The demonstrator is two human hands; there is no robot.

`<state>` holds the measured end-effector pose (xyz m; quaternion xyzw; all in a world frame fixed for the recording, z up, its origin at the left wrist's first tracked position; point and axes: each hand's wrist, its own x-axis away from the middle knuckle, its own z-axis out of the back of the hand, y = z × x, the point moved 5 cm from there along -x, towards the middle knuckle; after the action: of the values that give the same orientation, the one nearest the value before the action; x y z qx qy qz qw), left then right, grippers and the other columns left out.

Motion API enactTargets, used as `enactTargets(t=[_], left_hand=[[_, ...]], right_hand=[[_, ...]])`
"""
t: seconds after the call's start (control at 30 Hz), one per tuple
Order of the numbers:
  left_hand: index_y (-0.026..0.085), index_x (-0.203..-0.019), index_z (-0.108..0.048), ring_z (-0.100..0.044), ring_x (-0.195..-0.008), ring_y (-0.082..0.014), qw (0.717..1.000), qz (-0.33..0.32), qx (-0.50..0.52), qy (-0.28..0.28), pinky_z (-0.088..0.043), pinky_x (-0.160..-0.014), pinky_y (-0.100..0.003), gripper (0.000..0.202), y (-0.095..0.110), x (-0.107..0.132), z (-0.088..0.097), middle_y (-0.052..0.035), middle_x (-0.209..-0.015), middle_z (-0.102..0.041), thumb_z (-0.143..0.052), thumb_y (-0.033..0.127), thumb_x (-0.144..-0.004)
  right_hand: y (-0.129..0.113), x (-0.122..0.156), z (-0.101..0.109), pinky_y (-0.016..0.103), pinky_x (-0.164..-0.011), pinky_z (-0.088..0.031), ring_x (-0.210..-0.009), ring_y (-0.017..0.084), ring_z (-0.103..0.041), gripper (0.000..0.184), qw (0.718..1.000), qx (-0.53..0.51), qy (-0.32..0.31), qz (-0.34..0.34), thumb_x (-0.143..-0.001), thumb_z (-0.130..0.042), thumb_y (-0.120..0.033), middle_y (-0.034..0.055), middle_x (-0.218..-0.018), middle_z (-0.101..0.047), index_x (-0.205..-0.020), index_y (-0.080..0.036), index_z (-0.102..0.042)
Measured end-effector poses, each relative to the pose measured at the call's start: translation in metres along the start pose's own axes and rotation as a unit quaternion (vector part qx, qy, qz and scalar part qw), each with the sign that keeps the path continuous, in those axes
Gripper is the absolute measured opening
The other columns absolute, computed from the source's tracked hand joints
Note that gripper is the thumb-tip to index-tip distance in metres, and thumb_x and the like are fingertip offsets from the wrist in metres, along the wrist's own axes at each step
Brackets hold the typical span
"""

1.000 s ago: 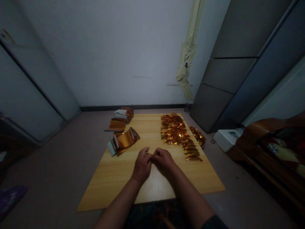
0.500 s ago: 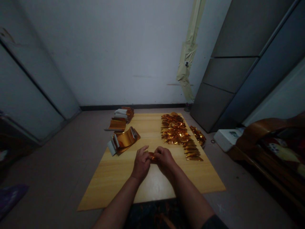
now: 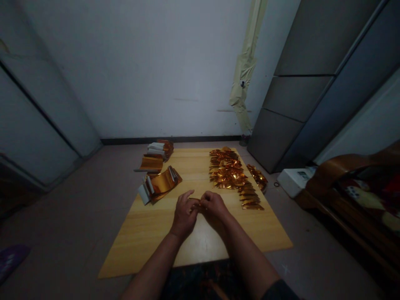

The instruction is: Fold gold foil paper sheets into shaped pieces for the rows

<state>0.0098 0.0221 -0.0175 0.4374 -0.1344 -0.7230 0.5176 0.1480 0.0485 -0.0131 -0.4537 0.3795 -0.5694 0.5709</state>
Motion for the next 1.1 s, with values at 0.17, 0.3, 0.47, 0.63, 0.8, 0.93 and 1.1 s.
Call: enactTargets(t=[0.17,0.3,0.47,0.63,0.8,0.93,1.1], left_hand=[[0.021,-0.077,-0.068,-0.044,-0.123,-0.027,0.999,-0.031,-0.018,-0.009,-0.042,-0.104,-0.046,0.014,0.007,0.0,0.002,-0.0075,-0.13,-0.054,-0.059,0.011,-0.074],[0.021,-0.065,-0.066,-0.044,-0.122,-0.0278,0.999,-0.024,-0.031,-0.025,-0.043,-0.103,-0.048,0.011,0.009,0.0,0.002,-0.0059,-0.129,-0.056,-0.063,0.016,-0.074],[0.022,-0.066,-0.066,-0.044,-0.122,-0.0267,0.998,-0.05,-0.027,-0.011,-0.041,-0.105,-0.048,0.012,0.009,0.0,0.002,-0.0056,-0.128,-0.056,-0.063,0.018,-0.077],[0.021,-0.072,-0.067,-0.043,-0.122,-0.0265,0.997,-0.073,-0.037,-0.004,-0.04,-0.106,-0.047,0.011,0.008,0.001,0.002,-0.0061,-0.129,-0.058,-0.06,0.017,-0.079],[0.021,-0.072,-0.066,-0.043,-0.123,-0.0269,0.997,-0.067,-0.044,-0.007,-0.039,-0.106,-0.049,0.012,0.006,0.0,0.001,-0.0062,-0.127,-0.059,-0.059,0.017,-0.08],[0.021,-0.072,-0.065,-0.043,-0.123,-0.0267,0.996,-0.076,-0.044,-0.006,-0.039,-0.106,-0.048,0.012,0.008,0.001,0.0,-0.0069,-0.127,-0.059,-0.057,0.017,-0.08],[0.021,-0.086,-0.065,-0.043,-0.126,-0.0269,0.996,-0.082,-0.042,-0.001,-0.039,-0.108,-0.048,0.015,0.011,0.003,0.001,-0.0081,-0.132,-0.055,-0.055,0.013,-0.078]], right_hand=[[-0.003,0.001,-0.001,0.02,-0.056,-0.035,-0.062,0.011,-0.05,0.003,0.997,0.078,0.003,0.006,-0.066,-0.059,-0.018,-0.0026,-0.062,-0.057,-0.063,-0.018,-0.057],[-0.002,0.0,-0.005,0.021,-0.059,-0.036,-0.062,0.011,-0.052,0.006,0.997,0.082,0.007,0.016,-0.065,-0.055,-0.013,-0.0029,-0.061,-0.057,-0.062,-0.018,-0.057],[0.0,-0.002,-0.002,0.021,-0.058,-0.038,-0.063,0.012,-0.053,0.004,0.998,0.057,0.008,-0.004,-0.067,-0.058,-0.015,-0.0017,-0.063,-0.059,-0.065,-0.017,-0.059],[-0.005,-0.001,-0.001,0.022,-0.054,-0.039,-0.059,0.013,-0.053,0.006,1.0,0.004,0.013,-0.016,-0.067,-0.059,-0.014,-0.0007,-0.06,-0.058,-0.062,-0.017,-0.057],[-0.004,-0.002,-0.001,0.021,-0.053,-0.038,-0.058,0.013,-0.053,0.006,1.0,-0.012,0.012,-0.017,-0.065,-0.059,-0.013,-0.0008,-0.059,-0.058,-0.061,-0.017,-0.056],[0.001,-0.007,0.0,0.021,-0.055,-0.038,-0.059,0.013,-0.055,0.004,0.999,0.04,0.0,0.002,-0.067,-0.059,-0.015,-0.0011,-0.061,-0.06,-0.064,-0.017,-0.06],[-0.003,-0.01,0.007,0.021,-0.062,-0.038,-0.069,0.013,-0.058,0.007,0.986,0.163,0.007,0.038,-0.071,-0.06,-0.014,-0.0014,-0.069,-0.065,-0.068,-0.019,-0.065]])
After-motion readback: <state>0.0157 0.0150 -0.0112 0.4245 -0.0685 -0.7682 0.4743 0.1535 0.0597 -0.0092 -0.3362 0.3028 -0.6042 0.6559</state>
